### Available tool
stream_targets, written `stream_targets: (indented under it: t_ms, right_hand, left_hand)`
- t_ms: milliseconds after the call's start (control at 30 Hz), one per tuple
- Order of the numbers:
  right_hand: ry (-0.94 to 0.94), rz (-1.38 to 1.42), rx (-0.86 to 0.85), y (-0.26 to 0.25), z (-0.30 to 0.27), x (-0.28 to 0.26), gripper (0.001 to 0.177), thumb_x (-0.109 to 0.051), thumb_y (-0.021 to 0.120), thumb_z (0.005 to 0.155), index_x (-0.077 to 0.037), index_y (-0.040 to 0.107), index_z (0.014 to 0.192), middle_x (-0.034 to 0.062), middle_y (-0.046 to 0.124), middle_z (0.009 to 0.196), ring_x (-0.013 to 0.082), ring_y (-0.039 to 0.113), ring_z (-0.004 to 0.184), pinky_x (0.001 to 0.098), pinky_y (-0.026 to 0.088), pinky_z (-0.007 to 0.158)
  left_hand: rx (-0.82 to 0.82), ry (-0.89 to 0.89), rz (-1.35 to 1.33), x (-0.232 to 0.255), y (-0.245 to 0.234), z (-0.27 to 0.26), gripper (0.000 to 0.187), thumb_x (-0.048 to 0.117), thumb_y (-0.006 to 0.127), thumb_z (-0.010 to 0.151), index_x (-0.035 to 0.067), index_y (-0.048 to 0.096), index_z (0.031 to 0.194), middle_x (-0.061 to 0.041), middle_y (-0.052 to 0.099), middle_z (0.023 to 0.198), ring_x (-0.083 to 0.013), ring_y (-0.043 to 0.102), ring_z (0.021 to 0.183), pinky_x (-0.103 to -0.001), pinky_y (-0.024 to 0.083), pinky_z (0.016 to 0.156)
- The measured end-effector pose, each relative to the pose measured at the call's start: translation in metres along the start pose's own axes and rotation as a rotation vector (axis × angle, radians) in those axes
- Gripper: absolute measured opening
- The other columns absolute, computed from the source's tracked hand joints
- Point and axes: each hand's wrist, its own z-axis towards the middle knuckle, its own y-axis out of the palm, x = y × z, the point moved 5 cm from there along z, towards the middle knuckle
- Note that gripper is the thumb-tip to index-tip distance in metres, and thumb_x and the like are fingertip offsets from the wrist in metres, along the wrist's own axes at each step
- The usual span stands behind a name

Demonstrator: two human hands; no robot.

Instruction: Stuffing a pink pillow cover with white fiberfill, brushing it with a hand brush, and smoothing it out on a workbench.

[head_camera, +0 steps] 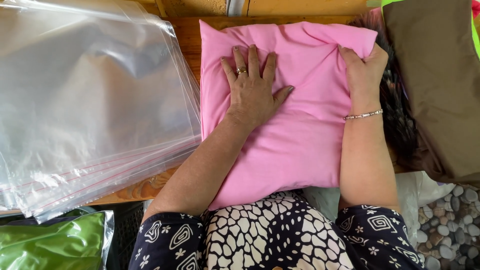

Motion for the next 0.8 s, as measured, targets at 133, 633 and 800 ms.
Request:
stream_targets:
  t_ms: [133,633,800]
  right_hand:
    - [0.177,0.182,-0.396,0.03,-0.023,-0.039,0.039,-0.019,0.069,0.084,-0.01,0.05,0.116,-0.0019,0.048,0.1,0.0095,0.05,0.091,0.0177,0.047,0.077]
    - [-0.449,0.074,0.318,-0.012,-0.002,-0.032,0.023,0.021,0.07,0.086,0.004,0.061,0.1,0.0095,0.061,0.094,0.0189,0.057,0.089,0.0318,0.053,0.083]
    - [-0.408,-0.029,0.443,-0.025,0.004,-0.025,0.029,0.023,0.06,0.079,0.004,0.057,0.101,0.0131,0.061,0.095,0.0247,0.058,0.089,0.0351,0.051,0.084]
  left_hand:
    - [0.257,0.149,-0.167,0.01,-0.009,-0.003,0.017,0.024,0.052,0.083,0.012,0.064,0.083,-0.013,0.054,0.089,-0.0329,0.055,0.084,-0.067,0.036,0.092]
    - [0.169,-0.049,-0.204,-0.013,-0.055,0.01,0.054,0.058,0.062,0.081,0.01,0.05,0.102,-0.01,0.046,0.11,-0.0374,0.045,0.105,-0.071,0.025,0.099]
    - [-0.514,-0.165,-0.25,-0.022,-0.031,0.003,0.1,0.048,0.088,0.061,0.005,0.03,0.13,-0.022,0.021,0.131,-0.0485,0.029,0.116,-0.062,0.031,0.089]
